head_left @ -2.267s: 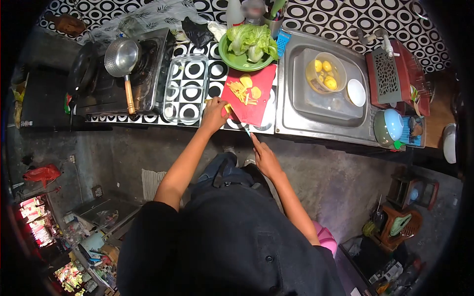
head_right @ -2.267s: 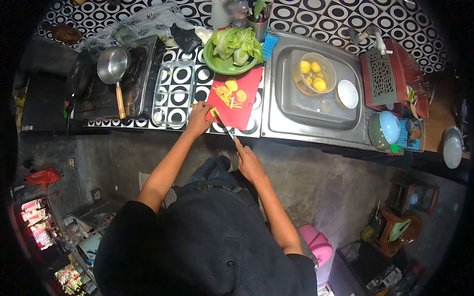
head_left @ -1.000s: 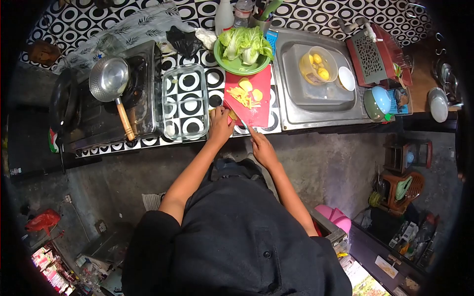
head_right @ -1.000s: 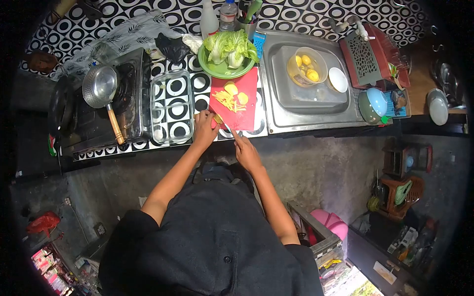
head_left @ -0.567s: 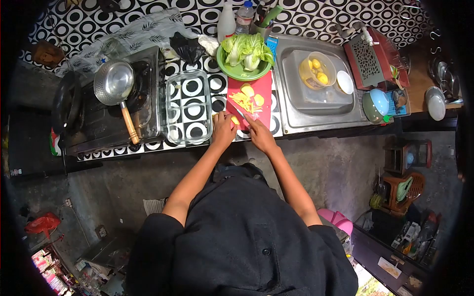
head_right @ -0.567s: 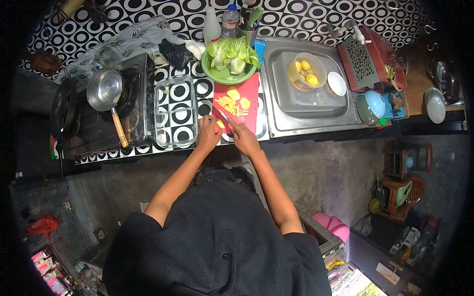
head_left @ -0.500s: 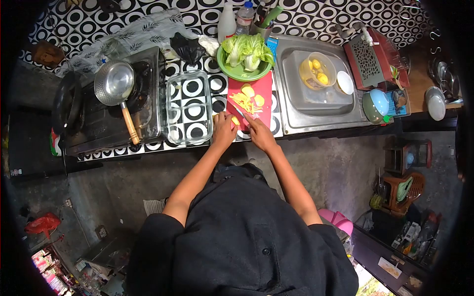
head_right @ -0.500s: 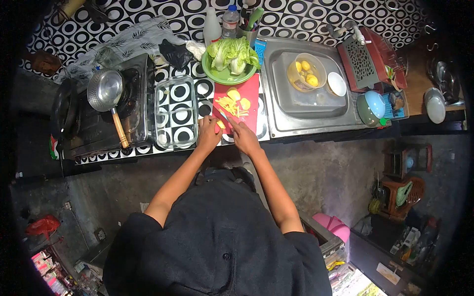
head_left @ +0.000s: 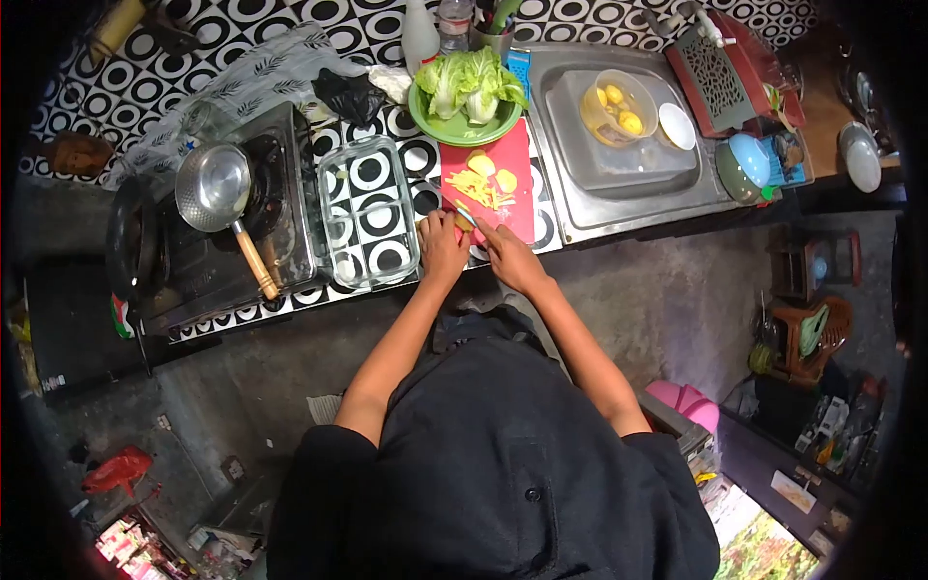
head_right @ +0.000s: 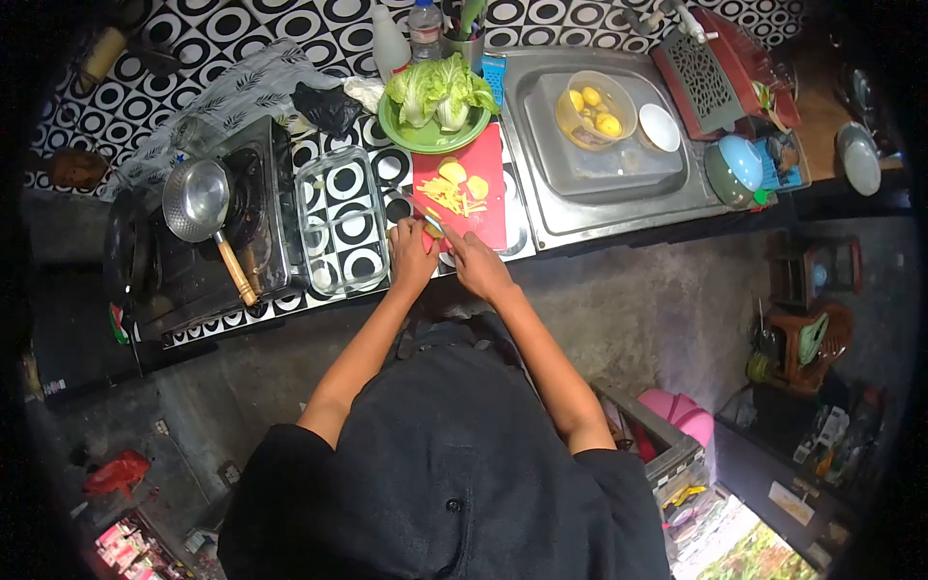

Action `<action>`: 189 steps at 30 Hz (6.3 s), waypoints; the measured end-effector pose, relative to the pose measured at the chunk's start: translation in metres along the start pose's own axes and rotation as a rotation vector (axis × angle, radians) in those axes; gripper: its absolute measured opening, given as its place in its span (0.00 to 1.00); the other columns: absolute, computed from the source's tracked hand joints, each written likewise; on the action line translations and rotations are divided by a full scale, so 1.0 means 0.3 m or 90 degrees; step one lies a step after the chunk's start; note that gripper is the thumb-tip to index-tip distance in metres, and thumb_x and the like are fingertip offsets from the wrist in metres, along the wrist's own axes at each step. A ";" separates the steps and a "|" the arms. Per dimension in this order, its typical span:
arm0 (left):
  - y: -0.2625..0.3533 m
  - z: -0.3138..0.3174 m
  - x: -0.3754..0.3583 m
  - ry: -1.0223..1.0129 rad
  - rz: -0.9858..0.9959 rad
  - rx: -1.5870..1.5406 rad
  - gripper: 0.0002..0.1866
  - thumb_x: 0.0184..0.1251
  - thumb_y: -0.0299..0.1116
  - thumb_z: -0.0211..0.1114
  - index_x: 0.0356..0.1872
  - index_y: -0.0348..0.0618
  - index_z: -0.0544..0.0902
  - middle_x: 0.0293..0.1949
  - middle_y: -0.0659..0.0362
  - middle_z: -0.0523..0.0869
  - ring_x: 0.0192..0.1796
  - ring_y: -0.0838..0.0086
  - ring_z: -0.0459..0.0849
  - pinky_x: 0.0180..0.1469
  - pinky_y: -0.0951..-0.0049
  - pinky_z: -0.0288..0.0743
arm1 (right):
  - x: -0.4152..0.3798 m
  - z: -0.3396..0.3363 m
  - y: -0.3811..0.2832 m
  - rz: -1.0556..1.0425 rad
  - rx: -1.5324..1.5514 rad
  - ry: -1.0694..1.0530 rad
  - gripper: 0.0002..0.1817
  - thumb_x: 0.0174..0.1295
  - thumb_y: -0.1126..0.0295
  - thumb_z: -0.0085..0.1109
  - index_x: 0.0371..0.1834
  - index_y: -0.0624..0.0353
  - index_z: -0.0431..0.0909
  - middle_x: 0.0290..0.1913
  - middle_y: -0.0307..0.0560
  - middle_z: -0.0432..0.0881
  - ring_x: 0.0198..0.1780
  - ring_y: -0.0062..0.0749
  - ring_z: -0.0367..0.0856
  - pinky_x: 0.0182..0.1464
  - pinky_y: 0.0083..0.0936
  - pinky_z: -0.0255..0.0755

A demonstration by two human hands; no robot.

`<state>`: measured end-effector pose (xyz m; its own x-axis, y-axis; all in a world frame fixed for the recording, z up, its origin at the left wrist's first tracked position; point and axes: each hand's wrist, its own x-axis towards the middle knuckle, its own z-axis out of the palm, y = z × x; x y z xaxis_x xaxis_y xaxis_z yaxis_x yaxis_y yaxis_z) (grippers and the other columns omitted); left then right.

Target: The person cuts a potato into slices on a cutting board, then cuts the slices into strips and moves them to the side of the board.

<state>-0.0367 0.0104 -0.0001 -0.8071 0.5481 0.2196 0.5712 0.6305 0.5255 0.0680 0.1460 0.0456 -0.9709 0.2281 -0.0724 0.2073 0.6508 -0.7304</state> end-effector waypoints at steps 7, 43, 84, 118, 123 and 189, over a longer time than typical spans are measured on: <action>0.014 0.004 -0.004 0.001 -0.004 0.006 0.21 0.57 0.33 0.74 0.50 0.37 0.79 0.52 0.49 0.75 0.58 0.52 0.73 0.62 0.51 0.66 | -0.005 -0.028 -0.019 -0.006 -0.001 -0.001 0.28 0.72 0.72 0.52 0.77 0.54 0.67 0.42 0.65 0.79 0.45 0.61 0.82 0.48 0.50 0.75; 0.061 0.040 0.010 0.027 -0.049 0.066 0.18 0.55 0.26 0.69 0.48 0.34 0.80 0.50 0.49 0.79 0.58 0.50 0.75 0.59 0.50 0.66 | -0.121 -0.178 -0.174 -0.049 -0.131 -0.090 0.39 0.55 0.83 0.54 0.75 0.74 0.61 0.57 0.79 0.75 0.52 0.67 0.83 0.50 0.46 0.81; 0.071 0.071 0.015 0.071 -0.056 0.121 0.15 0.62 0.26 0.64 0.50 0.37 0.83 0.50 0.53 0.81 0.58 0.54 0.77 0.58 0.53 0.66 | -0.114 -0.205 -0.145 -0.052 -0.168 -0.160 0.41 0.54 0.81 0.56 0.75 0.79 0.59 0.46 0.82 0.80 0.39 0.65 0.87 0.42 0.45 0.83; 0.077 0.107 0.027 0.064 -0.156 0.149 0.14 0.60 0.26 0.68 0.48 0.38 0.84 0.51 0.54 0.81 0.57 0.55 0.78 0.56 0.53 0.70 | -0.059 -0.269 -0.114 -0.072 -0.127 -0.178 0.25 0.63 0.78 0.48 0.63 0.81 0.69 0.39 0.74 0.86 0.42 0.60 0.89 0.46 0.46 0.82; 0.089 0.107 0.031 0.069 -0.163 0.150 0.13 0.60 0.25 0.67 0.47 0.38 0.84 0.49 0.55 0.81 0.57 0.56 0.78 0.56 0.52 0.70 | -0.055 -0.277 -0.108 -0.074 -0.105 -0.169 0.24 0.64 0.78 0.46 0.63 0.80 0.70 0.40 0.74 0.86 0.43 0.63 0.88 0.49 0.49 0.81; 0.090 0.091 0.028 0.067 -0.138 0.142 0.10 0.61 0.24 0.66 0.44 0.40 0.83 0.48 0.56 0.81 0.56 0.56 0.79 0.53 0.51 0.71 | -0.209 -0.085 0.105 -0.082 -0.081 -0.121 0.43 0.59 0.80 0.55 0.82 0.63 0.53 0.42 0.72 0.80 0.39 0.64 0.86 0.44 0.50 0.81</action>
<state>-0.0241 0.0471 -0.0065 -0.9177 0.3361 0.2118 0.3941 0.8376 0.3782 0.1384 0.1707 0.0445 -0.9928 0.0052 -0.1194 0.0823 0.7541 -0.6516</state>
